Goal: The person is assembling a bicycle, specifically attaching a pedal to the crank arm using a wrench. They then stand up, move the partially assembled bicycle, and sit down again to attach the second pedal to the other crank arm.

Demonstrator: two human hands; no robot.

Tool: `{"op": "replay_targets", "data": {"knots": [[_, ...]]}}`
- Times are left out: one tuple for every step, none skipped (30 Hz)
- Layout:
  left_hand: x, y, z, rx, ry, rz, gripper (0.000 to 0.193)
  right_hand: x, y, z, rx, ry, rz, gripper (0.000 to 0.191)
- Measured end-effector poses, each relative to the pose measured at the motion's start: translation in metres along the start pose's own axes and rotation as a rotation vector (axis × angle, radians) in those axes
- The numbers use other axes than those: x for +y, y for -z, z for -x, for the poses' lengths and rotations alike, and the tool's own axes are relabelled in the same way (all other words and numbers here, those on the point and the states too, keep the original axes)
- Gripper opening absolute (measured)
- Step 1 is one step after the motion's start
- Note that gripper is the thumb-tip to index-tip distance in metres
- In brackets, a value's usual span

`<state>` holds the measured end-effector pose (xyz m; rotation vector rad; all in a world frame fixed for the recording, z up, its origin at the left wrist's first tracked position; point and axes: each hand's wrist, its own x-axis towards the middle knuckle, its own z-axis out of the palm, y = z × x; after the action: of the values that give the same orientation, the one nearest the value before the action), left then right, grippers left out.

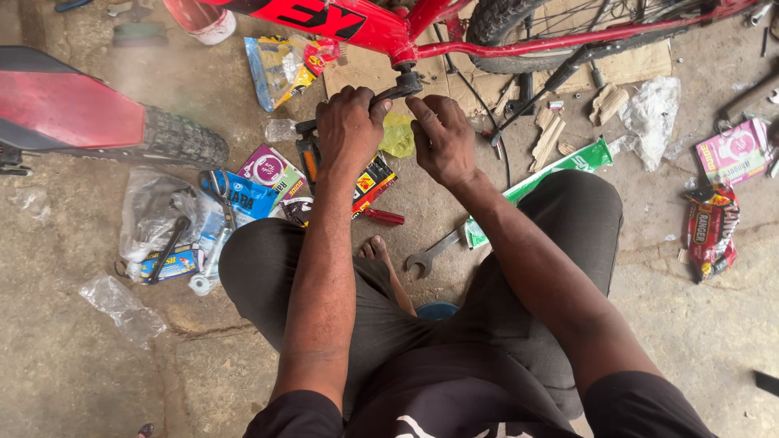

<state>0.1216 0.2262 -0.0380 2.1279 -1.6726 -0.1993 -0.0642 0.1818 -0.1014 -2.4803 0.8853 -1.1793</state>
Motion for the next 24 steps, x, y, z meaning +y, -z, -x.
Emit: {"op": "replay_targets", "data": {"knots": [[0.001,0.000,0.000,0.013,-0.006,-0.002,0.033,0.000,0.005,-0.001,-0.007,0.011,0.059,0.047],[0.001,0.000,-0.001,0.027,-0.013,-0.003,0.032,-0.001,0.008,-0.002,-0.014,0.023,0.118,0.052],[0.002,0.000,-0.001,0.012,-0.006,0.003,0.032,-0.001,0.011,-0.003,-0.022,0.029,0.129,0.054],[0.003,0.000,-0.001,0.000,0.003,0.007,0.032,-0.001,0.012,-0.004,-0.030,0.037,0.137,0.057],[0.003,0.000,-0.001,-0.009,0.016,0.010,0.032,-0.001,0.014,-0.005,-0.038,0.050,0.143,0.060],[0.004,0.000,-0.001,0.003,0.011,0.004,0.033,0.000,0.015,-0.005,-0.036,0.061,0.148,0.061],[0.004,0.000,-0.001,0.017,0.007,-0.004,0.033,0.002,0.016,-0.005,-0.033,0.074,0.152,0.062],[0.005,0.000,-0.001,0.028,0.004,-0.012,0.033,0.004,0.017,-0.005,-0.032,0.085,0.156,0.064],[0.005,0.000,0.000,0.017,0.013,-0.005,0.033,0.005,0.017,-0.005,-0.049,0.081,0.161,0.065],[0.005,0.000,0.000,0.005,0.020,0.001,0.033,0.006,0.018,-0.004,-0.064,0.076,0.166,0.067],[0.005,0.000,0.001,-0.009,0.022,0.007,0.033,0.007,0.018,-0.003,-0.077,0.067,0.172,0.069],[0.005,0.000,0.001,0.002,0.018,0.009,0.032,0.008,0.018,-0.003,-0.083,0.071,0.189,0.070],[0.004,-0.001,0.001,0.010,0.012,0.012,0.032,0.008,0.018,-0.002,-0.089,0.072,0.206,0.072],[0.004,-0.001,0.001,0.020,0.005,0.016,0.031,0.008,0.017,-0.001,-0.095,0.074,0.226,0.073],[0.004,-0.002,0.001,0.019,0.003,0.017,0.031,0.007,0.017,-0.001,-0.103,0.075,0.248,0.075],[0.004,-0.002,0.000,0.021,0.004,0.017,0.031,0.007,0.016,-0.001,-0.110,0.079,0.268,0.076],[0.003,-0.002,0.000,0.021,0.008,0.017,0.031,0.007,0.016,-0.001,-0.121,0.083,0.286,0.078],[0.003,-0.003,0.000,0.009,0.013,0.018,0.032,0.006,0.016,-0.001,-0.115,0.089,0.280,0.077],[0.003,-0.003,0.000,0.001,0.018,0.017,0.032,0.006,0.016,-0.002,-0.108,0.097,0.273,0.077],[0.003,-0.004,0.000,-0.008,0.024,0.016,0.032,0.006,0.017,-0.003,-0.100,0.105,0.266,0.077],[0.003,-0.004,0.000,0.011,0.016,0.017,0.032,0.005,0.017,-0.003,-0.078,0.105,0.234,0.075],[0.003,-0.005,0.000,0.026,0.007,0.018,0.032,0.005,0.018,-0.005,-0.057,0.101,0.203,0.072],[0.003,-0.006,0.000,0.041,-0.003,0.020,0.031,0.004,0.018,-0.006,-0.035,0.097,0.174,0.070],[0.003,-0.007,0.000,0.044,-0.005,0.008,0.031,0.002,0.018,-0.007,-0.043,0.074,0.153,0.065]]}}
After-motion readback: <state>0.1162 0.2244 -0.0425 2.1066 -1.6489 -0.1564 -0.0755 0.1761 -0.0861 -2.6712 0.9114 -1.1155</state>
